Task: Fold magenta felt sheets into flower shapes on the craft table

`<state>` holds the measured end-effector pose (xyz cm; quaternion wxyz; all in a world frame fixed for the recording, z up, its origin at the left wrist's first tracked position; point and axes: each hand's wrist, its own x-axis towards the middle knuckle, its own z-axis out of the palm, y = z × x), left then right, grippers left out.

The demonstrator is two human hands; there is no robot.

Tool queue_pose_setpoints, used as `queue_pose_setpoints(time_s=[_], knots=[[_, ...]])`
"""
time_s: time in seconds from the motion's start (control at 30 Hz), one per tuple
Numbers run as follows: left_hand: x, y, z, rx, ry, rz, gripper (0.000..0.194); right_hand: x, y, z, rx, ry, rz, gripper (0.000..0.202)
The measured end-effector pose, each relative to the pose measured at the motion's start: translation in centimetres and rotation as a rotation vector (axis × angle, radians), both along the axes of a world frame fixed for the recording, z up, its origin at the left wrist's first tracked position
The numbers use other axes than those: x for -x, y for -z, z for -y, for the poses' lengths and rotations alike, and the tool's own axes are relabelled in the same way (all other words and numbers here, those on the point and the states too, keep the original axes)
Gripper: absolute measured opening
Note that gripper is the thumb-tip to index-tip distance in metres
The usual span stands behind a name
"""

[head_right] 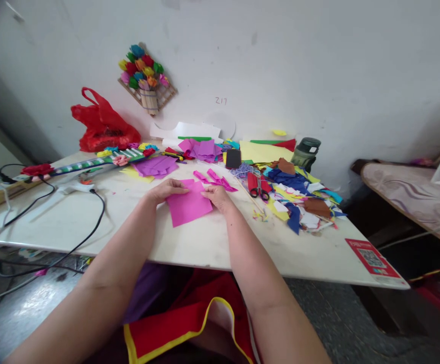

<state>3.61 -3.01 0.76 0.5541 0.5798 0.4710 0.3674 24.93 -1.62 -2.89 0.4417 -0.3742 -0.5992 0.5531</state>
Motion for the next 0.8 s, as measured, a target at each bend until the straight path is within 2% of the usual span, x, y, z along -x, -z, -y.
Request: queue_pose_setpoints(time_s=[0.13, 0.27, 0.4, 0.57, 0.8], knots=[[-0.24, 0.45, -0.40, -0.060, -0.032, -0.027, 0.027, 0.01, 0.16, -0.27, -0.036, 0.029, 0.033, 0.028], [-0.42, 0.32, -0.22, -0.017, -0.022, 0.017, 0.027, 0.01, 0.06, -0.27, -0.061, 0.079, 0.041, 0.024], [-0.40, 0.27, -0.12, -0.014, 0.002, 0.007, 0.028, -0.03, -0.12, -0.08, -0.067, 0.058, 0.043, 0.023], [-0.24, 0.86, -0.60, -0.069, -0.035, -0.023, 0.026, -0.10, -0.36, 0.13, -0.107, 0.065, 0.068, 0.020], [-0.22, 0.98, -0.66, -0.032, 0.003, 0.006, 0.029, -0.12, 0.18, -0.21, -0.075, 0.057, 0.061, 0.022]])
